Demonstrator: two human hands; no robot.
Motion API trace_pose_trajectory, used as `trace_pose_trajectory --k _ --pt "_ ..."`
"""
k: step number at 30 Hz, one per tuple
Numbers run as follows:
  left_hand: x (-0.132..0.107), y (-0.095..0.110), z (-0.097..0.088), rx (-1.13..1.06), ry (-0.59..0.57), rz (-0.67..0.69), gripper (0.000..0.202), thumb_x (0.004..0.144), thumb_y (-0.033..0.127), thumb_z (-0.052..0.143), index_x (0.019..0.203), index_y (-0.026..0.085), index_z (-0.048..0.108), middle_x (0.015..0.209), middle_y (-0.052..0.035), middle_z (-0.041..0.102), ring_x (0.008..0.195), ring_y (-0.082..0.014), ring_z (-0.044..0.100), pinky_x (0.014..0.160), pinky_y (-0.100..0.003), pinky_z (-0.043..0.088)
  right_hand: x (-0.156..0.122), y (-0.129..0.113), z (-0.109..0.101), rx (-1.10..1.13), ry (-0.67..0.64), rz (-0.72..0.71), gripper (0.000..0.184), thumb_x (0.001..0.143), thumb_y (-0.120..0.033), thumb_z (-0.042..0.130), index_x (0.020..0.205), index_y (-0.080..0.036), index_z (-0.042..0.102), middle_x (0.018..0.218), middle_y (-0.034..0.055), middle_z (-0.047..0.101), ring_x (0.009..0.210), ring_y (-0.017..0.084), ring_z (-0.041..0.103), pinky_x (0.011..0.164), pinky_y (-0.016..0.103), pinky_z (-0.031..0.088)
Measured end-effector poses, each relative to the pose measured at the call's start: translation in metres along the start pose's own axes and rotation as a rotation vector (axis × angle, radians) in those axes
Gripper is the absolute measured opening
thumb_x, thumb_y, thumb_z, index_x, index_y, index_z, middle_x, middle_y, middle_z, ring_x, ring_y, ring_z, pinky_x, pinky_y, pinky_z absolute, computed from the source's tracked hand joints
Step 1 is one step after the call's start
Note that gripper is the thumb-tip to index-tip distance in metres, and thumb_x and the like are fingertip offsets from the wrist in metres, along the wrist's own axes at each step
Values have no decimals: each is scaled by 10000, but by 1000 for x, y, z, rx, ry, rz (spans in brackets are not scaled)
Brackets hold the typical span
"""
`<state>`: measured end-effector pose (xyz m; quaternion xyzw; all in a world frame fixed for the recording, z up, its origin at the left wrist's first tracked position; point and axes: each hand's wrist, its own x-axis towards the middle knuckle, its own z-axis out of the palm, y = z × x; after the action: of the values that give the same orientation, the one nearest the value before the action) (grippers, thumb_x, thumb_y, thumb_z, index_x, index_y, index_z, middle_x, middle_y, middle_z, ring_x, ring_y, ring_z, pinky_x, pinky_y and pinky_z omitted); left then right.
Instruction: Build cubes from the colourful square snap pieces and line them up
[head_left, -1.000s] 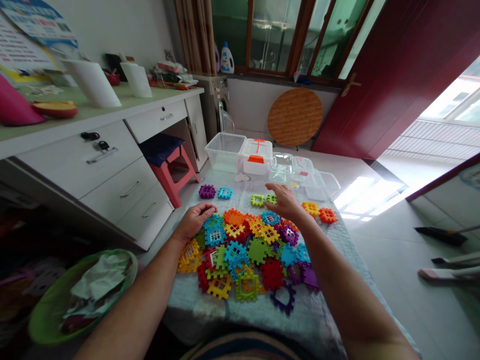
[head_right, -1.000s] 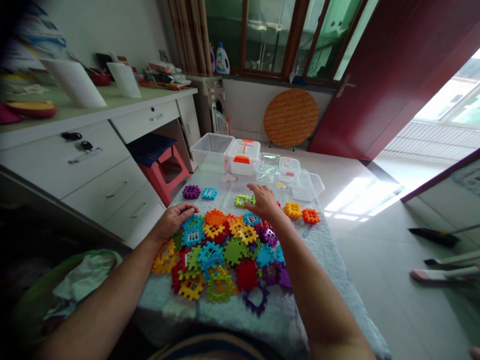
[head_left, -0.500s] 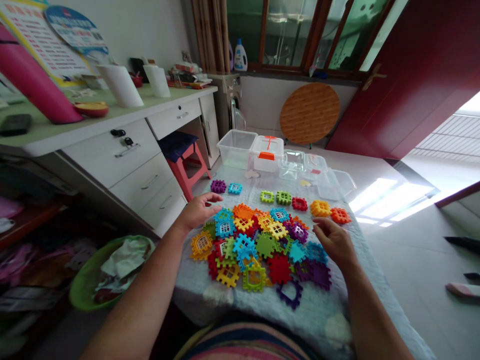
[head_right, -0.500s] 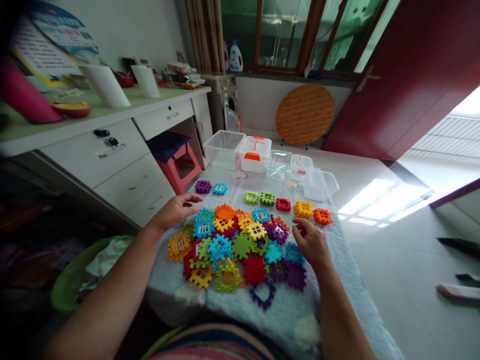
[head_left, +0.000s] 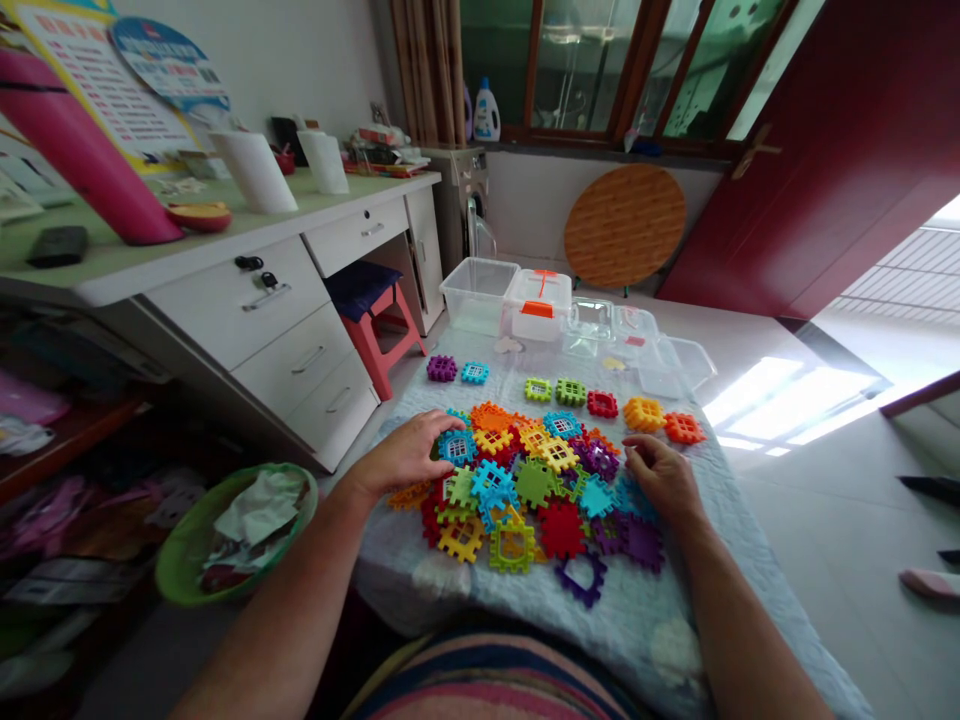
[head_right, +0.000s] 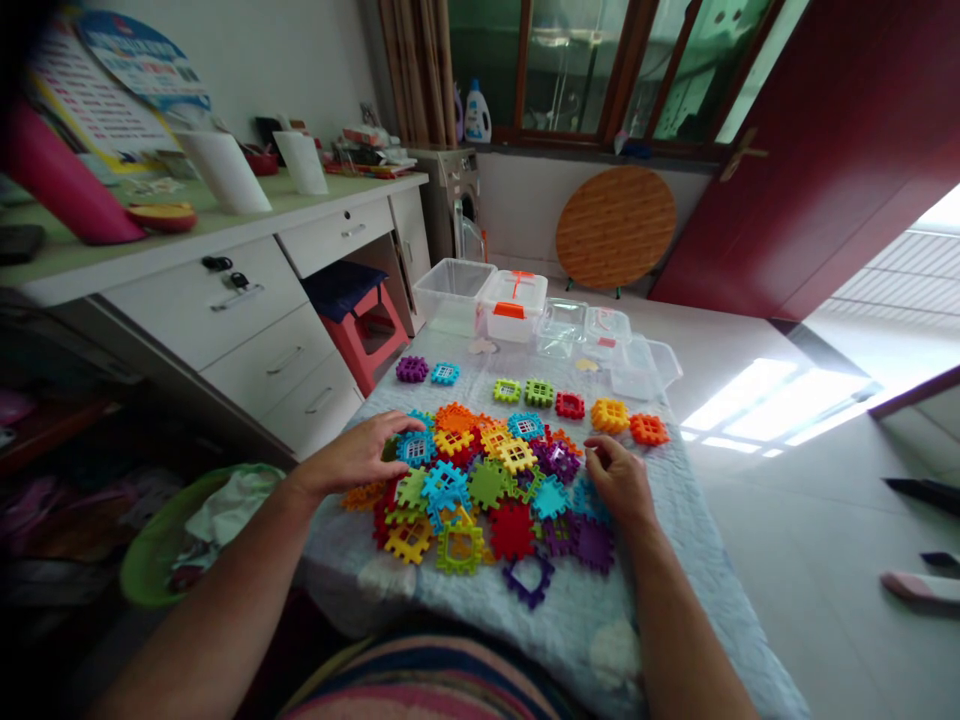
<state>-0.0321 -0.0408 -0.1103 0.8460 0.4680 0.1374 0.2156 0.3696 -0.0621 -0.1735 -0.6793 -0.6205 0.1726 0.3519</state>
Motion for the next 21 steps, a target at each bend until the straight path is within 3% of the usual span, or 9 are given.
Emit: trace_pose_trajectory --k 7,10,13,15,17,21 --pt "9 11 -5 -177 140 -30 342 783 326 645 1090 174 644 1114 -70 668 1022 -228 613 920 -326 452 2 2 0 16 -13 -2 372 777 -471 524 893 -164 699 578 -9 539 533 155 496 570 295 399" --pt "23 14 -6 -266 122 -43 265 861 419 570 941 179 649 933 -20 670 865 -187 607 791 -287 454 3 1 0 6 -20 -10 364 774 -466 523 889 -168 697 571 -15 526 524 150 480 562 292 393" --pt "41 17 -4 -307 92 -37 371 929 471 447 758 176 592 707 21 570 680 -144 522 646 -261 402 3 1 -1 -1 -29 -16 355 780 -457 510 883 -171 693 567 -18 521 520 148 477 558 288 393" --pt "52 19 -2 -357 99 -24 397 932 483 442 713 175 565 677 24 539 654 -135 491 628 -259 383 3 1 -1 -10 -31 -20 346 781 -448 505 880 -173 692 570 -16 532 521 149 489 562 288 397" --pt "59 22 0 -498 102 -39 392 921 500 470 733 172 575 699 16 563 655 -132 499 636 -258 394 3 0 -2 -18 -31 -29 336 778 -439 508 878 -175 691 574 -15 545 520 149 499 565 287 400" --pt "65 24 7 -991 62 -147 368 891 520 539 822 162 593 781 -21 628 666 -130 568 652 -256 462 3 -3 -4 -19 -34 -42 328 783 -432 507 868 -172 688 567 -16 541 516 150 502 561 287 399"
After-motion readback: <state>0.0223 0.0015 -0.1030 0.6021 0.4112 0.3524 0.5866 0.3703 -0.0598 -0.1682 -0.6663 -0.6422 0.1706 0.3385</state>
